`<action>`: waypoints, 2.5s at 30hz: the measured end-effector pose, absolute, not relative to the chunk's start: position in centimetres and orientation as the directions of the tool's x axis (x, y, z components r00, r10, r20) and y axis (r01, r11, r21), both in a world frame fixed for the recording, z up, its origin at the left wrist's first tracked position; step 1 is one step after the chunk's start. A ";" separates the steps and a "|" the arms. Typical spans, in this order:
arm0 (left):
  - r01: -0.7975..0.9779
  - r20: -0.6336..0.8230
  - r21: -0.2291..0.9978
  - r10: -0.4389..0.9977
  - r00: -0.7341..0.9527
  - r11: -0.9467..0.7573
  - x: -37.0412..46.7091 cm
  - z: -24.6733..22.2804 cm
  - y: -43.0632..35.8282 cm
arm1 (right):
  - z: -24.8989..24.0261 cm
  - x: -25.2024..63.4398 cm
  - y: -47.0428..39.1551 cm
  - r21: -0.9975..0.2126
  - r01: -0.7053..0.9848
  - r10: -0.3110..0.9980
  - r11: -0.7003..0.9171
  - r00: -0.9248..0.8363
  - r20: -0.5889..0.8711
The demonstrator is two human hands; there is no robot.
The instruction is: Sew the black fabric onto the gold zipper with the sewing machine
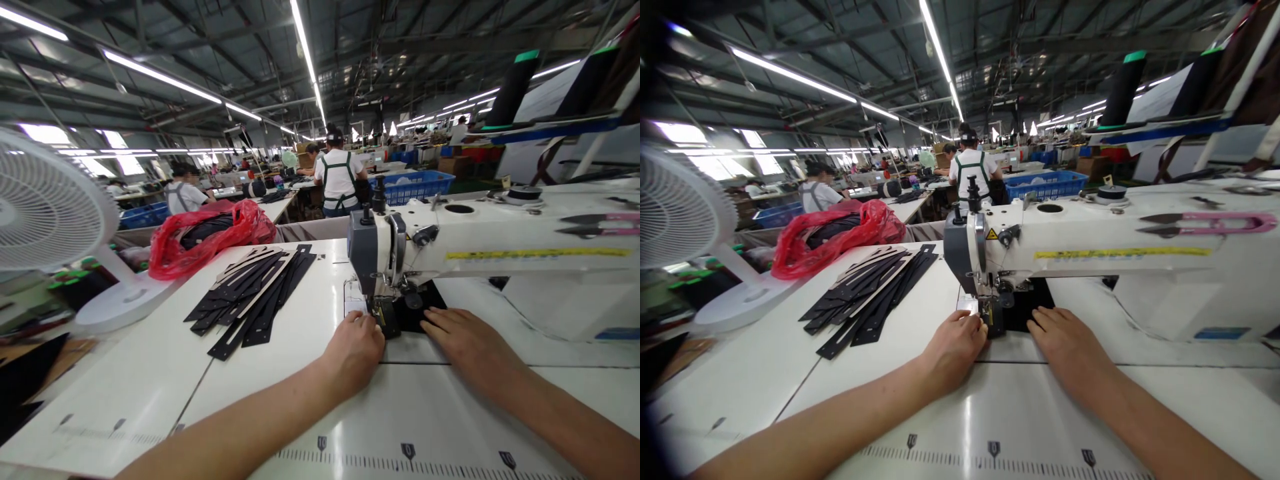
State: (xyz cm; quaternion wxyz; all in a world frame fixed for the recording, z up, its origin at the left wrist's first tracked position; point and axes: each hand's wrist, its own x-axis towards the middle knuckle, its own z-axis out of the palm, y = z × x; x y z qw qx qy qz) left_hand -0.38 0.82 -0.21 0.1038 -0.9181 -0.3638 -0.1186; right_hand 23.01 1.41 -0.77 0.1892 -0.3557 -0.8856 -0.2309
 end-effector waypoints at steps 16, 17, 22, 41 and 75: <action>0.692 0.426 0.016 0.631 0.648 -0.721 -1.1 -0.9 1.3 | -2.2 18.2 1.6 0.109 0.716 0.546 0.690 -0.613 0.571; 0.690 0.431 0.014 0.627 0.648 -0.723 -1.1 -1.0 1.5 | -2.1 18.1 1.7 0.107 0.715 0.543 0.691 -0.611 0.576; 0.684 0.471 0.051 0.621 0.627 -0.728 -1.2 -1.4 2.0 | -2.3 18.1 2.2 0.063 0.713 0.541 0.698 -0.584 0.605; 0.592 0.442 -0.129 0.488 0.752 -0.795 -1.9 -1.6 3.2 | -1.8 17.9 2.8 0.120 0.662 0.466 0.740 -0.632 0.619; 0.639 0.460 -0.010 0.564 0.686 -0.769 -1.9 -2.1 4.8 | -2.0 18.3 4.1 0.006 0.673 0.565 0.740 -0.626 0.538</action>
